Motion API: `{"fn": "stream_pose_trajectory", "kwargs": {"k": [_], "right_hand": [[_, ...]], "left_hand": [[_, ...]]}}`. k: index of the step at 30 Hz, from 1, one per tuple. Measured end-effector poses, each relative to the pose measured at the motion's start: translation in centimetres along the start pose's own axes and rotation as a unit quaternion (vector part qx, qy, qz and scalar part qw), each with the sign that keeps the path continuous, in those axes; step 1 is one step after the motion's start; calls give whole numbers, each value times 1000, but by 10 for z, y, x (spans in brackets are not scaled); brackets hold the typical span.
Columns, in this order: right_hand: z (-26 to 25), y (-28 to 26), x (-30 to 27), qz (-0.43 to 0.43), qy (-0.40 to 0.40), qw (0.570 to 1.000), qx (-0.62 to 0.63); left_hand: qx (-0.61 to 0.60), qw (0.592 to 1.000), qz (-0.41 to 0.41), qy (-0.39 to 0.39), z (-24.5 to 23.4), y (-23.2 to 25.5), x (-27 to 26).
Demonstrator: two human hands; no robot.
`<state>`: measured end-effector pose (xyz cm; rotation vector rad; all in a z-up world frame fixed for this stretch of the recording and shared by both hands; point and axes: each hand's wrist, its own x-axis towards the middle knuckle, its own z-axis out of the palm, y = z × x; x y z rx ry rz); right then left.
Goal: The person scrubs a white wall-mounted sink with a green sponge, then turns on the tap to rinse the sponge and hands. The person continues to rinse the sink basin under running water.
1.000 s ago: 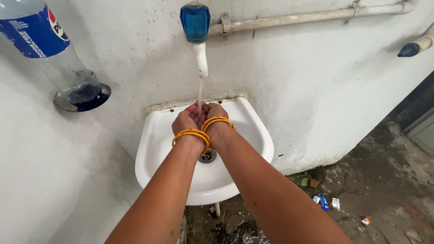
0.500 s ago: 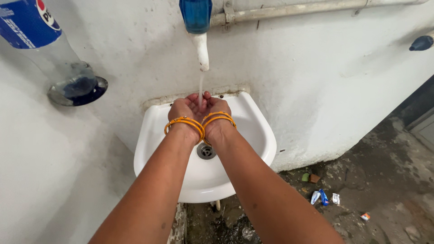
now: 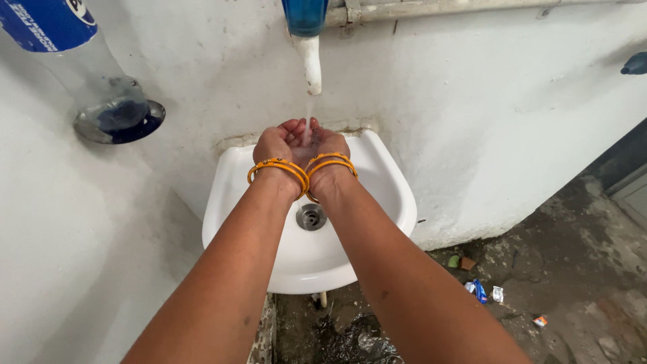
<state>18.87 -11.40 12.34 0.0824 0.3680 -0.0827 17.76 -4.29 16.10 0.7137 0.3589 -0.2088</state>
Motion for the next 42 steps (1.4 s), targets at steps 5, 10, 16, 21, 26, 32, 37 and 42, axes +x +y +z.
{"fn": "stream_pose_trajectory", "kwargs": {"k": [5, 10, 16, 21, 26, 32, 37, 42], "right_hand": [[2, 3, -8, -15, -10, 999, -47], [5, 7, -13, -33, -4, 998, -61], [-6, 6, -6, -28, -108, 986, -126], [-64, 37, -29, -22, -80, 987, -135], [-119, 82, -83, -137, -22, 937, -320], [-165, 5, -133, -347, -45, 485, -801], [-159, -117, -127, -396, -158, 74, -901], [-119, -186, -82, -307, -169, 348, -869]], "left_hand": [[-23, 999, 0, -31, -4, 2, 3], [-41, 998, 0, -42, -6, 3, 4], [-38, 995, 8, -91, -13, 3, 10], [-35, 996, 40, -72, -75, -13, -17], [182, 976, 113, -50, -156, -22, -58], [689, 632, 318, -154, -164, -83, -84], [807, 552, 138, -158, -99, -136, -105], [815, 483, 228, -222, -48, -178, -90]]}}
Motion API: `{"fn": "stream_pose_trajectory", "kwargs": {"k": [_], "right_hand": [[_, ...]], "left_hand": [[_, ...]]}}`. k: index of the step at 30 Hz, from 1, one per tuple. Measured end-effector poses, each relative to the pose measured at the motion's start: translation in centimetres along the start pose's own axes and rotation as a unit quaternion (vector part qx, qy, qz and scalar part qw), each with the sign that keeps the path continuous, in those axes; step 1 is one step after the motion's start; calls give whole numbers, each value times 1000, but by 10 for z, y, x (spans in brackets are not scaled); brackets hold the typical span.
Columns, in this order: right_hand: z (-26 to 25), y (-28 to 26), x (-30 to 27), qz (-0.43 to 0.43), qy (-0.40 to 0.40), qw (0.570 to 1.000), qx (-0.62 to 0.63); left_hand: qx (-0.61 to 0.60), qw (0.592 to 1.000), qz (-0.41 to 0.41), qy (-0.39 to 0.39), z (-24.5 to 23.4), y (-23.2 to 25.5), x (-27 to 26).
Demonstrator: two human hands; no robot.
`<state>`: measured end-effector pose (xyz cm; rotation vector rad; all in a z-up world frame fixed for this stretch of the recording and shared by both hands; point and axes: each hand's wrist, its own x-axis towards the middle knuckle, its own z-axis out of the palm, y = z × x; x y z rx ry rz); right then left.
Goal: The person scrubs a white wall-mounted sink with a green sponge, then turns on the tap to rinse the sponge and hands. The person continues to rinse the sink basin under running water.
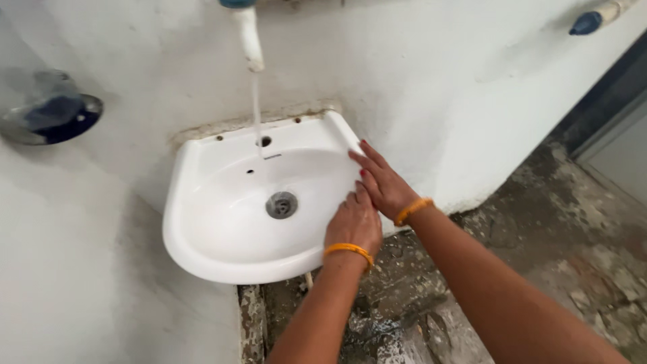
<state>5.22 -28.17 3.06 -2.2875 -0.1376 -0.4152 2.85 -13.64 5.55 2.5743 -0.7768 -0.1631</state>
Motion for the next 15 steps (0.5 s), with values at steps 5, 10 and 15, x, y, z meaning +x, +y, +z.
{"fn": "stream_pose_trajectory", "kwargs": {"k": [5, 10, 15], "right_hand": [[36, -24, -11, 187, 123, 974, 36], [97, -129, -56, 439, 267, 796, 320], [144, -192, -43, 551, 306, 646, 431]], "left_hand": [[43, 991, 124, -2, -10, -32, -20], [150, 977, 96, -120, -47, -102, -73], [262, 944, 131, -150, -105, -206, -89]]}}
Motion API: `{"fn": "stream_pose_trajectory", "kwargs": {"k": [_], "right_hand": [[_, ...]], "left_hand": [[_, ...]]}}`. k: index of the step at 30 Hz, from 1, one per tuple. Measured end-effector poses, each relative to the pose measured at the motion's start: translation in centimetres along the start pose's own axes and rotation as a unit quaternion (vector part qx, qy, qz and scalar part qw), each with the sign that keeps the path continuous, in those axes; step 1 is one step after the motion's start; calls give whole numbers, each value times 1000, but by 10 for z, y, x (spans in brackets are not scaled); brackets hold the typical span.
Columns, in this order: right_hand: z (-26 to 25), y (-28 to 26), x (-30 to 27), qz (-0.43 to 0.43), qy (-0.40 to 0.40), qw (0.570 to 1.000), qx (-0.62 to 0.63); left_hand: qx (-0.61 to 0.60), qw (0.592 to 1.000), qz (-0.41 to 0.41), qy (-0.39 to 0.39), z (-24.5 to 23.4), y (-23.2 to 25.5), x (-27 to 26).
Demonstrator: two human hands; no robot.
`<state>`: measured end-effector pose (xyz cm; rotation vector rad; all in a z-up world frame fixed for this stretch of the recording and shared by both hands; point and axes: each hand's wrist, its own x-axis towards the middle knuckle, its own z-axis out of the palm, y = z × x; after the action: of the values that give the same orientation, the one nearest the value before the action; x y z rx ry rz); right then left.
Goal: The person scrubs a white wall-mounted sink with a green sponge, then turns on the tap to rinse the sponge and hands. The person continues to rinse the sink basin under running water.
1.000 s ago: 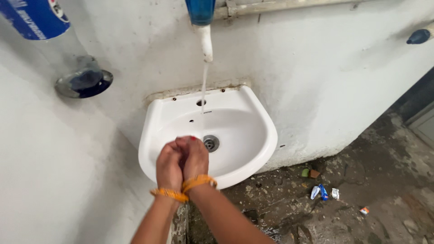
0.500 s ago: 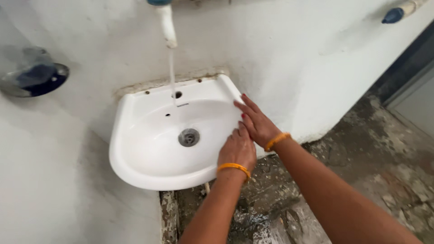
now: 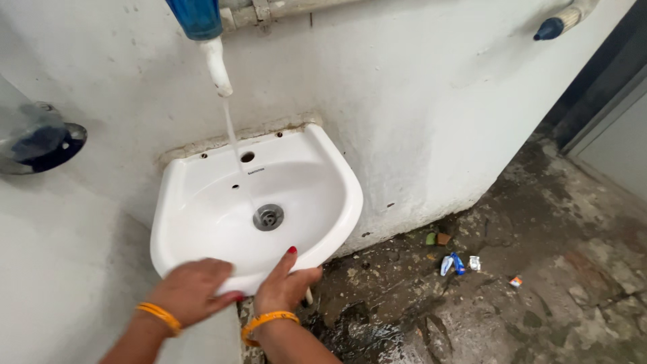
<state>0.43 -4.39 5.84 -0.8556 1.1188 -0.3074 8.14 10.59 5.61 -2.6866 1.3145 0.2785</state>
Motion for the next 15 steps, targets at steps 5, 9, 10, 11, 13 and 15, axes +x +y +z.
{"fn": "stream_pose_trajectory", "kwargs": {"k": [5, 9, 10, 11, 13, 15], "right_hand": [[11, 7, 8, 175, 16, 984, 35], [17, 30, -16, 330, -196, 920, 80], [16, 27, -20, 313, -242, 914, 88], [15, 24, -23, 296, -287, 906, 95], [17, 9, -20, 244, -332, 904, 116], [32, -20, 5, 169, -294, 937, 78]], "left_hand": [[88, 993, 57, 49, -15, -62, -18], [101, 994, 14, -34, -30, -58, -16], [95, 994, -8, -49, -33, -56, -16], [88, 994, -29, -65, -35, -57, -15], [-53, 991, -66, 102, -26, -47, 0], [-180, 950, -111, 232, -21, -43, 14]]}}
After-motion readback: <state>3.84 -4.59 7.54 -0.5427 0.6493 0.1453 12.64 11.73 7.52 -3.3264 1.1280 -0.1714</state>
